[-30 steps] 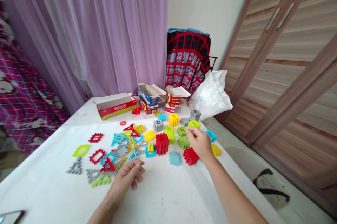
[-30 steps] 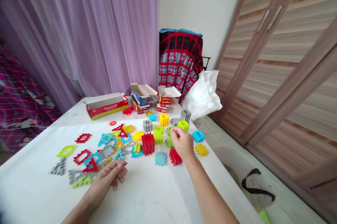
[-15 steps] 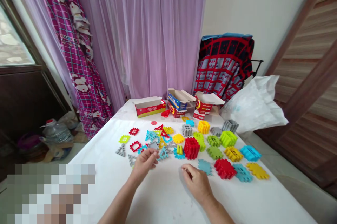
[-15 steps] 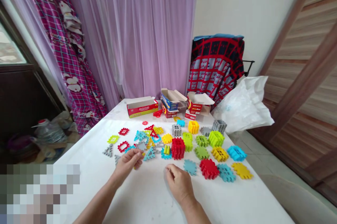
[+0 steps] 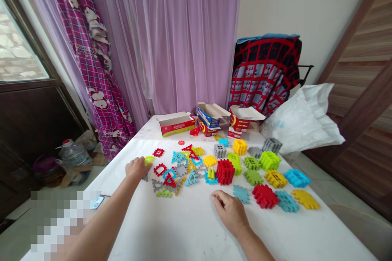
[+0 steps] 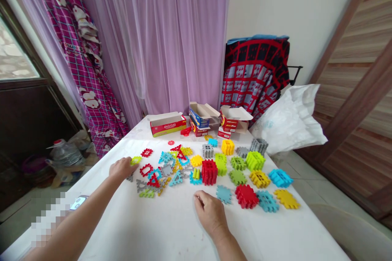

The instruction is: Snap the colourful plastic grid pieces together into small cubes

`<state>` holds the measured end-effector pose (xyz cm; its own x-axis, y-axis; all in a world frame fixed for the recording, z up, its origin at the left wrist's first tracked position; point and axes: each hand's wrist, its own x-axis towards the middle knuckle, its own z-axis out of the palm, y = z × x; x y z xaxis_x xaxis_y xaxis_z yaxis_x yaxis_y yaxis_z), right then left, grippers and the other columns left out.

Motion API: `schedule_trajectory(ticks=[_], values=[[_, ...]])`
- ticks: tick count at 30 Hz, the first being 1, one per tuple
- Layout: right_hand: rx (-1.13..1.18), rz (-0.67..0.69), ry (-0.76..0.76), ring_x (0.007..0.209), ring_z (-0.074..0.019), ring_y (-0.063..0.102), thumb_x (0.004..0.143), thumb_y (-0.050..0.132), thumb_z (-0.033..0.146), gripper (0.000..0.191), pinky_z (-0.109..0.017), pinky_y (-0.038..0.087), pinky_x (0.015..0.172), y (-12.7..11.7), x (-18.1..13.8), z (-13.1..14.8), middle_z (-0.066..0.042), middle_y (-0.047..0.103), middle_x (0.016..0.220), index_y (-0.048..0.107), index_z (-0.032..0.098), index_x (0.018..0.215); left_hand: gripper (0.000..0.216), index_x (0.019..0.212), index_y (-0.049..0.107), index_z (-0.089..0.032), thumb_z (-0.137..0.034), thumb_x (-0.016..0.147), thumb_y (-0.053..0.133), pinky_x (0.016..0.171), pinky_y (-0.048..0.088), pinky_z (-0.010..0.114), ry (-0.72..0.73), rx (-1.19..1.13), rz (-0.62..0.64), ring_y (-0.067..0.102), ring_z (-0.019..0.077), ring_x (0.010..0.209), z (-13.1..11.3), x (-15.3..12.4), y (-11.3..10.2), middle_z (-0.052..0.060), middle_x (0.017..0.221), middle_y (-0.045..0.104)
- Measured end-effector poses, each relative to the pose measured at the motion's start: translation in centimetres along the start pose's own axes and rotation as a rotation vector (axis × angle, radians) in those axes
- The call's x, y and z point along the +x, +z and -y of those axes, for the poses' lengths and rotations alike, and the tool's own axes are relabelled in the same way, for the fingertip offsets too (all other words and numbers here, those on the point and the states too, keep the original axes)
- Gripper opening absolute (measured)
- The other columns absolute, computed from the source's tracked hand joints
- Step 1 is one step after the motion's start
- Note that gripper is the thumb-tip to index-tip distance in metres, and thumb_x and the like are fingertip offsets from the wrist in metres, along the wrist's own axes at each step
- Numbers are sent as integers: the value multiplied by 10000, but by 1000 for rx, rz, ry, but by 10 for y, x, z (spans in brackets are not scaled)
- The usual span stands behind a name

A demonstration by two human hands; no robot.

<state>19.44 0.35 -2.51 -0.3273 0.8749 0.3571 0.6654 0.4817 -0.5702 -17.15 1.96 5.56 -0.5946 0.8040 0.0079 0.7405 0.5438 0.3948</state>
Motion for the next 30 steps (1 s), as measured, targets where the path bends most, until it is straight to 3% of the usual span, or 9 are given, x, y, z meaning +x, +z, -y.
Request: schedule_trajectory(ticks=[4,8,12,16,19,24,27,30], values=[[27,1,15,646,-187,674,874,421,302,285,-251,435,599,-1,0,1,-20,721,693,696,248,818,160,607,638,-149,-294,671,619,911,402,507,-48,-104,19,562,455,1149,-11,6,-7,262,981,704],[49,8,16,653,-193,676,866,434,297,271,-258,434,602,-2,0,1,-20,726,707,696,257,815,234,706,632,-171,-389,767,572,785,479,382,-52,-387,58,621,344,1069,-22,-7,-10,168,982,713],[69,32,8,673,-189,680,863,432,278,268,-256,440,613,-5,1,4,-19,731,732,694,252,814,377,831,608,-187,-556,790,540,562,476,235,-40,-765,216,661,157,733,-38,-44,9,81,935,704],[109,38,25,678,-186,679,858,445,270,255,-258,459,631,-7,0,5,-25,733,739,697,241,834,433,781,583,-176,-582,667,681,430,374,185,-32,-1012,383,578,90,541,-55,-88,36,53,823,682],[233,-3,56,723,-195,689,872,460,311,256,-272,491,670,-7,0,6,-51,746,802,699,222,899,458,783,585,-170,-545,596,768,415,331,164,-43,-1187,510,539,69,508,-69,-115,51,24,752,668],[607,-38,153,739,-198,690,875,519,433,361,-290,535,668,-5,3,11,-98,742,922,642,170,1090,460,747,592,-180,-533,546,806,420,333,165,-10,-1154,645,598,104,590,-95,-146,69,22,762,683],[727,-84,167,732,-184,674,846,562,433,277,-270,529,648,-4,5,14,-55,729,852,637,190,956,437,746,628,-177,-552,577,774,410,324,170,59,-1110,700,575,107,547,-108,-156,79,-10,608,616],[756,-109,211,588,-147,599,825,574,416,220,-240,479,537,-5,6,12,-2,666,677,594,201,783,445,747,643,-171,-575,592,746,386,313,172,87,-1095,714,552,100,518,-117,-160,86,-4,615,612]])
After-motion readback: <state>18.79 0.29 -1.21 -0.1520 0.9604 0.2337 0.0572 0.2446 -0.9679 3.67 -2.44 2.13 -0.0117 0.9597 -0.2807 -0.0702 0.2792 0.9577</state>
